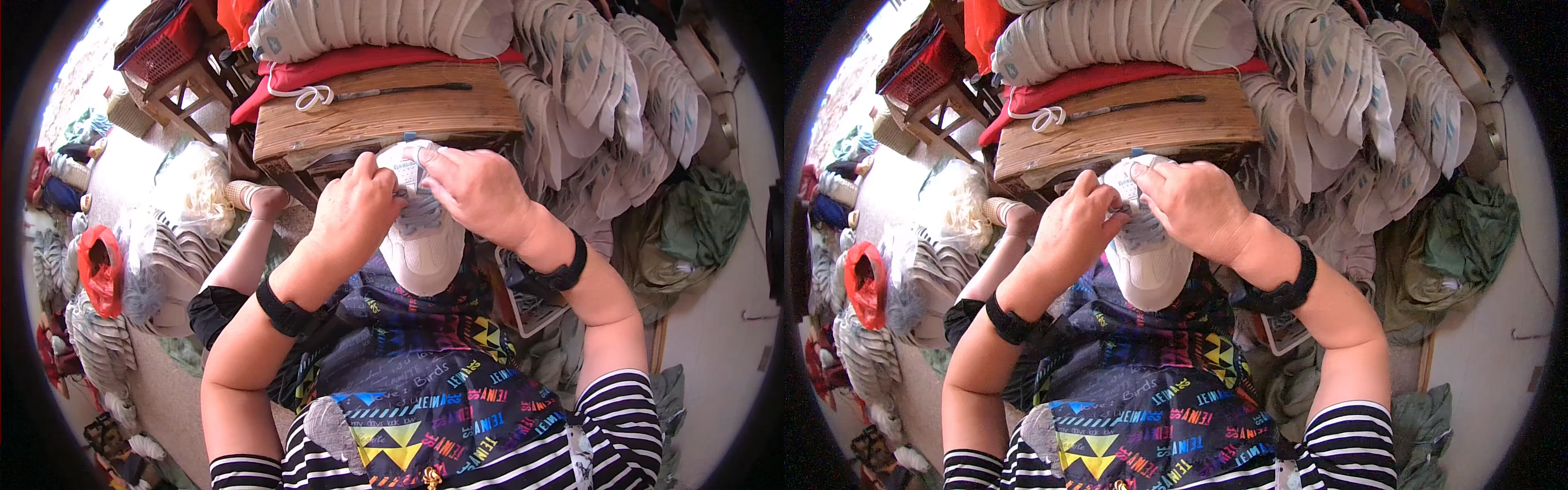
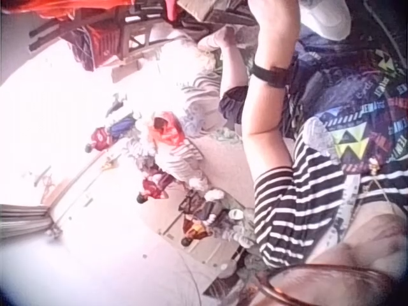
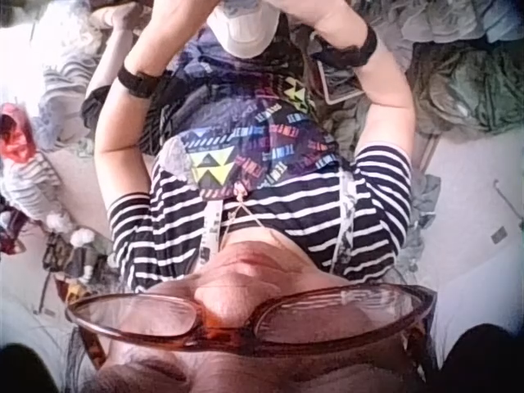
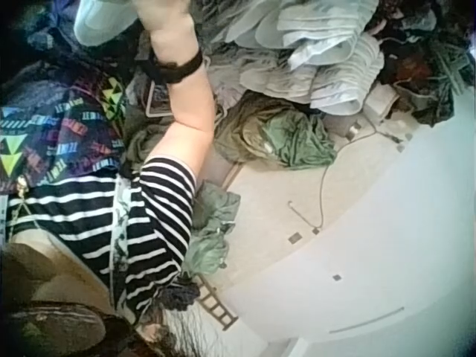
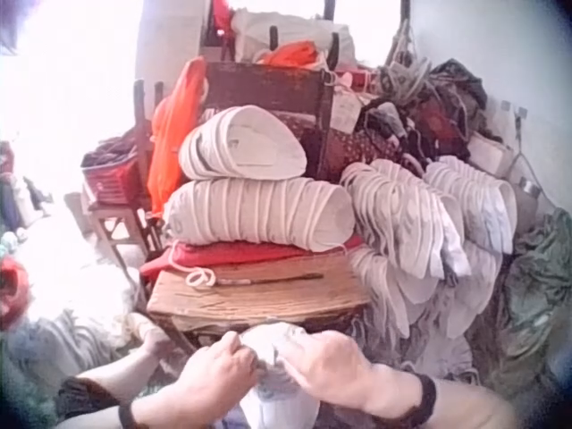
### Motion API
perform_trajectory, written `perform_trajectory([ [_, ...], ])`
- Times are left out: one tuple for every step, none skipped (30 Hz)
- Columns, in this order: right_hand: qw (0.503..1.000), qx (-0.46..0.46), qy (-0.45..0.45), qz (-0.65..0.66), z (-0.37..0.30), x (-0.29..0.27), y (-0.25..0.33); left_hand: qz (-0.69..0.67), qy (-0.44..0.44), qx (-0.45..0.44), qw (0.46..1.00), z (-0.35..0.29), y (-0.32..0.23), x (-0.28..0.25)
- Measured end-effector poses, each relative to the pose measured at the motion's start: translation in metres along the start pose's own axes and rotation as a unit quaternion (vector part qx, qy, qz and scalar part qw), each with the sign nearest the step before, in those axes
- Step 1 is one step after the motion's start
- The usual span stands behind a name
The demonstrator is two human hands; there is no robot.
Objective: Insert laces into a white sneaker upper while sitting on the floor in a manufacturing environment.
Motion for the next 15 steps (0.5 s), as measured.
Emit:
perform_trajectory([
  [1.0,-0.001,0.0,0.0,0.001,-0.001,-0.002,0.001,-0.001,0.0,1.0,-0.002,0.0,-0.001],
  [0.999,-0.011,0.037,-0.025,0.0,-0.001,-0.003,0.001,0.009,-0.008,1.0,-0.005,0.001,0.0],
  [0.996,-0.02,0.074,-0.049,-0.001,0.0,-0.005,0.001,0.019,-0.015,1.0,-0.006,0.001,0.0],
  [0.996,-0.042,0.058,-0.052,-0.003,-0.003,-0.008,0.002,0.018,-0.015,1.0,-0.007,0.0,-0.001],
  [0.996,-0.043,0.058,-0.052,-0.006,-0.005,-0.008,0.024,0.012,-0.004,1.0,-0.007,-0.001,-0.002],
  [0.992,0.071,0.068,0.078,-0.01,-0.005,-0.017,0.047,0.006,0.006,0.999,-0.008,-0.003,-0.003],
  [0.958,0.182,0.077,0.207,-0.015,-0.002,-0.025,0.049,0.005,0.004,0.999,-0.008,-0.001,-0.003],
  [0.892,0.275,0.071,0.353,-0.021,0.004,-0.031,0.033,0.009,0.001,0.999,-0.007,0.001,-0.002],
  [0.892,0.273,0.072,0.355,-0.022,0.003,-0.031,0.018,0.013,-0.002,1.0,-0.008,0.002,-0.001],
  [0.775,0.397,0.054,0.489,-0.03,0.007,-0.034,0.02,0.012,-0.001,1.0,-0.008,0.003,-0.001],
  [0.621,0.503,0.034,0.6,-0.038,0.013,-0.034,0.008,0.019,-0.008,1.0,-0.007,0.004,0.0],
  [0.56,0.509,0.002,0.654,-0.038,0.016,-0.031,-0.003,0.026,-0.014,1.0,-0.007,0.005,0.0],
  [0.559,0.508,0.003,0.655,-0.039,0.019,-0.032,-0.002,0.027,-0.015,1.0,-0.008,0.005,-0.001],
  [0.491,0.505,0.013,0.709,-0.039,0.025,-0.032,-0.014,0.03,-0.022,0.999,-0.008,0.006,-0.002],
  [0.42,0.498,0.023,0.758,-0.038,0.029,-0.031,-0.026,0.034,-0.029,0.999,-0.009,0.006,-0.002],
])
Point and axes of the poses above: each hand's wrist, its own z-axis towards the middle knuckle, its own x-axis out of the palm, y = z × x, the point moved 4 cm from there along z, towards the middle knuckle, and after that the axes turned 7 degrees about z, right-handed, at the moved point
